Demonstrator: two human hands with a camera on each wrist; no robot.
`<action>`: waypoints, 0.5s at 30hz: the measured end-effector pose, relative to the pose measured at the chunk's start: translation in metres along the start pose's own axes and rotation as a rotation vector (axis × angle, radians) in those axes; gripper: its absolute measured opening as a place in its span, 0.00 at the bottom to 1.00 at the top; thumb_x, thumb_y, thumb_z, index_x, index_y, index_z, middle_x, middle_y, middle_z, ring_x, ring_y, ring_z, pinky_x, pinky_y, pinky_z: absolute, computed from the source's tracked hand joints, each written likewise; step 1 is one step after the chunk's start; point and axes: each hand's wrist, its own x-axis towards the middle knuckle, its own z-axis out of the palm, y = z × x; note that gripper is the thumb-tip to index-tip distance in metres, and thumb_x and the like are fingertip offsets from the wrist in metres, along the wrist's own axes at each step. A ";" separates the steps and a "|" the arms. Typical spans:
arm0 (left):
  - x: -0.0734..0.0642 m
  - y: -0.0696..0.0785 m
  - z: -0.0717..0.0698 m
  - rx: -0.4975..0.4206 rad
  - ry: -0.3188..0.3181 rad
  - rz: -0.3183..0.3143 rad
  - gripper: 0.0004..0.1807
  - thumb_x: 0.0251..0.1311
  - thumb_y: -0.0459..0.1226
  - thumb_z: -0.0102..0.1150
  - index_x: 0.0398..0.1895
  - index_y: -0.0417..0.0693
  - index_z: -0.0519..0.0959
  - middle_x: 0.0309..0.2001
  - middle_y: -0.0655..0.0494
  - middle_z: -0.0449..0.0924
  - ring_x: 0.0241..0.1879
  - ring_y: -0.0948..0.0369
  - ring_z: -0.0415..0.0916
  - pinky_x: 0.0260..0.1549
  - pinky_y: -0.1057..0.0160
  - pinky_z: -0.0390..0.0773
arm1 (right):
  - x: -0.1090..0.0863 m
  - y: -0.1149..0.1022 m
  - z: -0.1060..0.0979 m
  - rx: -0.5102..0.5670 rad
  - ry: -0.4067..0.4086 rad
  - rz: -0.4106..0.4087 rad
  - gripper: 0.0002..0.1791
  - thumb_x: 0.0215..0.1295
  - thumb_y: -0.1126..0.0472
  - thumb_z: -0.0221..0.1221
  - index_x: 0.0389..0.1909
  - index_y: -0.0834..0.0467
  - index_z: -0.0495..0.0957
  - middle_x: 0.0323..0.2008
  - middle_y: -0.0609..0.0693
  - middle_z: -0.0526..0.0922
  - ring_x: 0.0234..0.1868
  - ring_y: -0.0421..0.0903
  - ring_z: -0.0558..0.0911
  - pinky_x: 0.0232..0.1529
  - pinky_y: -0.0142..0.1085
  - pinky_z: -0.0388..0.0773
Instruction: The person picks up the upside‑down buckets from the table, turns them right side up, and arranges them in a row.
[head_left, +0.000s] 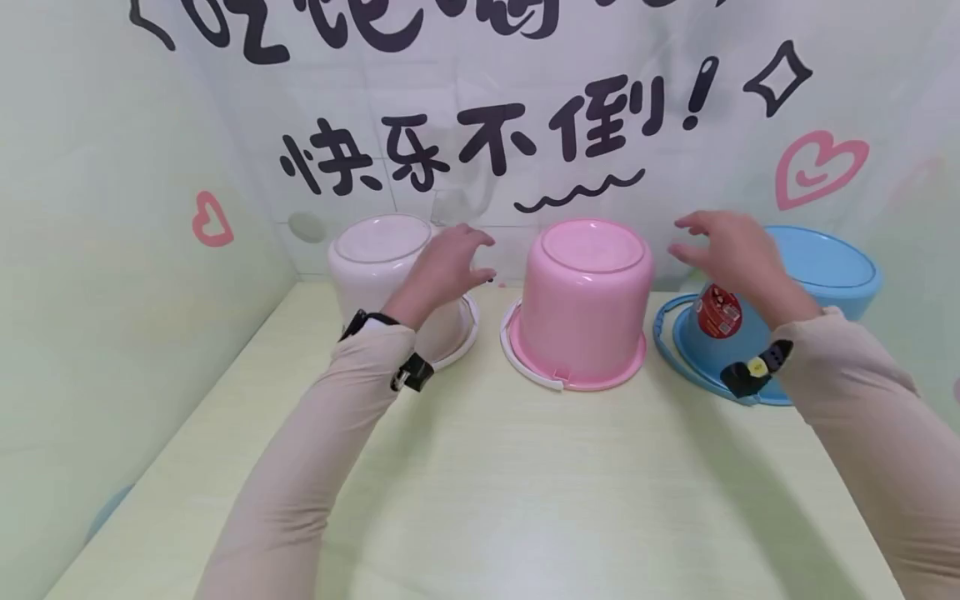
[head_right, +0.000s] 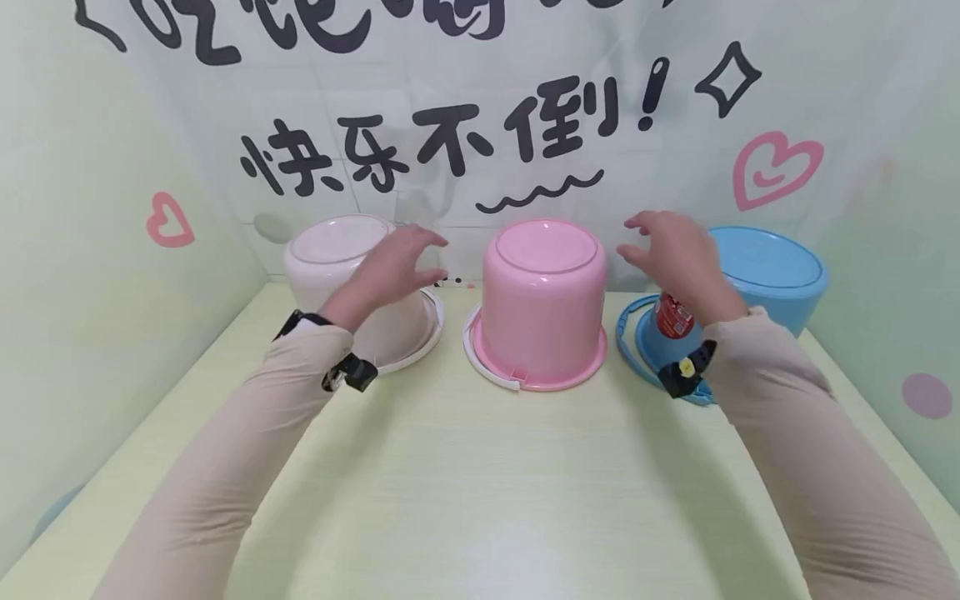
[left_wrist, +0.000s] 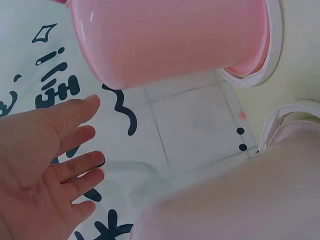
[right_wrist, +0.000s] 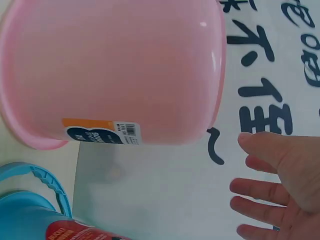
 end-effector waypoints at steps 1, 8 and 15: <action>-0.003 0.002 0.003 -0.022 -0.005 0.018 0.24 0.59 0.42 0.58 0.57 0.42 0.70 0.55 0.46 0.71 0.56 0.52 0.66 0.56 0.56 0.63 | -0.006 0.000 0.002 0.011 -0.007 -0.015 0.31 0.62 0.50 0.57 0.61 0.62 0.65 0.56 0.68 0.68 0.54 0.65 0.67 0.44 0.58 0.72; -0.024 0.006 0.038 -0.202 -0.131 0.069 0.15 0.57 0.34 0.59 0.47 0.40 0.77 0.43 0.48 0.79 0.44 0.56 0.74 0.47 0.61 0.71 | -0.037 0.018 0.030 0.010 -0.087 -0.132 0.24 0.60 0.55 0.60 0.55 0.61 0.72 0.43 0.62 0.78 0.41 0.57 0.77 0.30 0.46 0.79; -0.032 0.002 0.080 -0.303 -0.201 0.104 0.12 0.57 0.32 0.59 0.44 0.38 0.78 0.39 0.49 0.80 0.40 0.57 0.76 0.43 0.63 0.73 | -0.054 0.039 0.063 0.026 -0.188 -0.264 0.21 0.58 0.55 0.62 0.51 0.60 0.75 0.40 0.54 0.81 0.41 0.51 0.78 0.40 0.49 0.77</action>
